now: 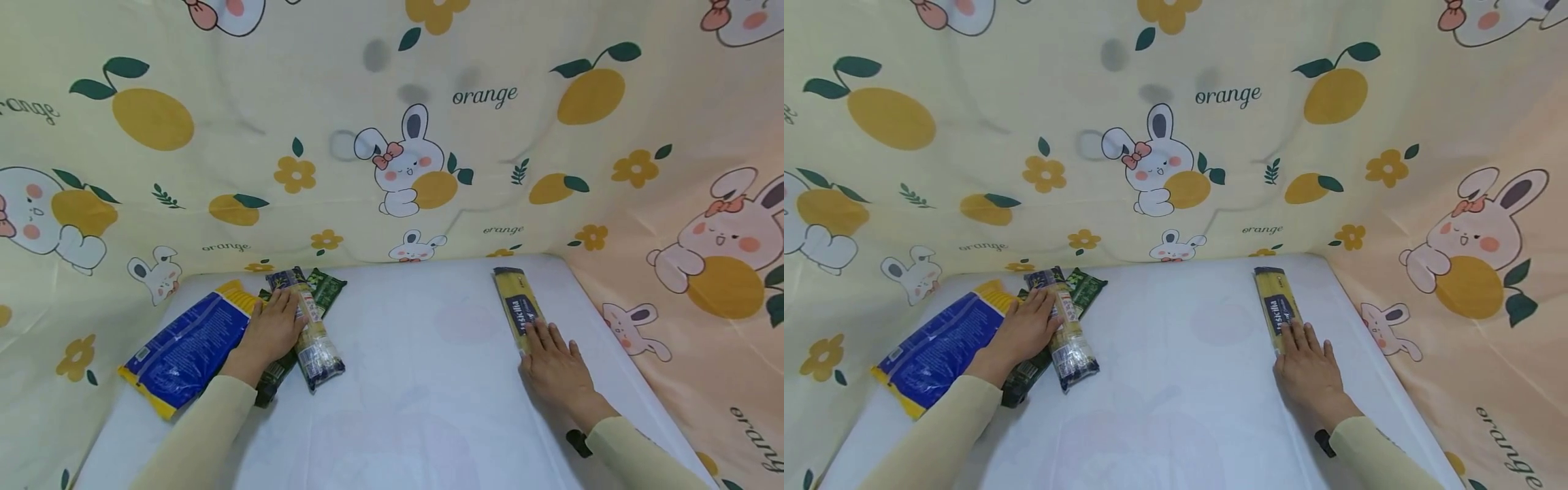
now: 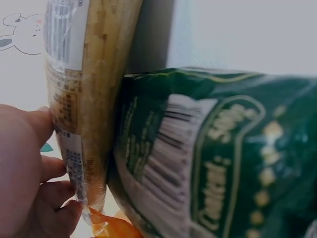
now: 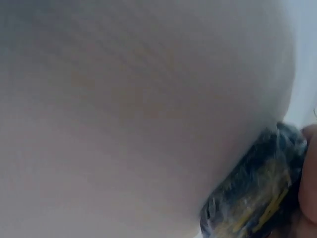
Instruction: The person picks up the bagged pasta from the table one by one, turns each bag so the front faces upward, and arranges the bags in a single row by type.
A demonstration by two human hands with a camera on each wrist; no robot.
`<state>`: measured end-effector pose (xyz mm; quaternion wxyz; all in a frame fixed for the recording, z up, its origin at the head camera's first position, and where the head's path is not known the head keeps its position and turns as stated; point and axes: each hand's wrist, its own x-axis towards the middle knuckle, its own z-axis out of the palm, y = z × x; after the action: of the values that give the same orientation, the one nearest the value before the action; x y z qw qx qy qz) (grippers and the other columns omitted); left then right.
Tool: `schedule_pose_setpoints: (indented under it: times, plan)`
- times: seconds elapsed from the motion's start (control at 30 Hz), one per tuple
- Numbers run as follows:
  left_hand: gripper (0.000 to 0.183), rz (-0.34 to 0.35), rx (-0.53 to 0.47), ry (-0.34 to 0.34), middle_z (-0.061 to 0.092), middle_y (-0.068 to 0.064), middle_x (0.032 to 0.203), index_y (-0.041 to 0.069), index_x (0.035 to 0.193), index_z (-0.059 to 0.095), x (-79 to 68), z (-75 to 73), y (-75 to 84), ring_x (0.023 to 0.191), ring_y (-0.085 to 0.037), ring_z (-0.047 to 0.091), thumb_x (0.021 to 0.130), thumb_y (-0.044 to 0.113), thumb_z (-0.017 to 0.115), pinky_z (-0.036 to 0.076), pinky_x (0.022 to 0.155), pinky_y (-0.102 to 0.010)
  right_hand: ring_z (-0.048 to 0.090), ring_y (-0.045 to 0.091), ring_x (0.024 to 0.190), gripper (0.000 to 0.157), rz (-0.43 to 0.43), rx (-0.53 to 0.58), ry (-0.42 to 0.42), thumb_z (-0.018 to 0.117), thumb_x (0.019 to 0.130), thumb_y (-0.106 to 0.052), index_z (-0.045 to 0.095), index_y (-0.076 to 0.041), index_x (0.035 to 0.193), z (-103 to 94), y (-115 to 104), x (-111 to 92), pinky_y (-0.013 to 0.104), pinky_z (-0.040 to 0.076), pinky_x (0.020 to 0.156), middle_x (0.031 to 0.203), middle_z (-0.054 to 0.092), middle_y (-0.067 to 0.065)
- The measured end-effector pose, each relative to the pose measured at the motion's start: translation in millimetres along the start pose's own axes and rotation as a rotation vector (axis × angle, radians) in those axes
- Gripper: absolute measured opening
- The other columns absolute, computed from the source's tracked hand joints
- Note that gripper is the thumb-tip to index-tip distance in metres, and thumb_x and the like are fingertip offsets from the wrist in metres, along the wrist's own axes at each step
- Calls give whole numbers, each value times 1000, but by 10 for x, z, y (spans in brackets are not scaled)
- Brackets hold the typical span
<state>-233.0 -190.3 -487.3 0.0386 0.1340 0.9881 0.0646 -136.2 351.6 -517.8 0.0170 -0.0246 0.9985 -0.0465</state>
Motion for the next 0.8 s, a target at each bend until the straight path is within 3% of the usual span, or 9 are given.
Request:
schedule_pose_setpoints:
  times: [0.17, 0.4, 0.5, 0.63, 0.8]
  plan:
    - [65, 5, -4, 6, 30, -27, 169, -4, 162, 33, -7, -49, -9, 160, -46, 20, 113, 37, 47, 15, 121, -75, 26, 54, 154, 63, -41, -15, 9, 46, 109, -28, 32, 4, 162, 7, 19, 11, 76, 27, 116, 168, 27, 30]
    - [63, 1, -1, 35, 34, -24, 168, 0, 162, 36, 109, -68, -51, 159, -44, 25, 113, 38, 48, 13, 120, -78, 25, 57, 152, 62, -13, 1, -6, 45, 108, -25, 33, 6, 161, -18, -30, -2, 78, 27, 114, 167, 27, 32]
    - [68, -5, 1, 32, 28, -24, 171, 1, 165, 30, 205, -52, -97, 160, -44, 22, 113, 43, 44, 11, 121, -77, 25, 58, 151, 63, 4, 9, -10, 46, 107, -24, 33, 8, 159, -26, -71, -4, 80, 27, 113, 166, 27, 35]
    - [77, -19, 20, -30, 13, -24, 175, 1, 168, 17, 277, -5, -144, 162, -44, 10, 113, 52, 37, 5, 124, -74, 27, 60, 150, 63, 4, 10, 1, 48, 105, -23, 34, 9, 158, -24, -115, -1, 80, 28, 112, 164, 28, 36]
    - [78, -2, 62, -92, 2, -23, 176, 0, 168, 7, 294, 98, 6, 163, -42, 0, 114, 52, 26, -5, 126, -68, 28, 60, 150, 63, 6, 7, 8, 49, 105, -22, 34, 9, 158, -34, -143, -6, 80, 28, 111, 163, 29, 38]
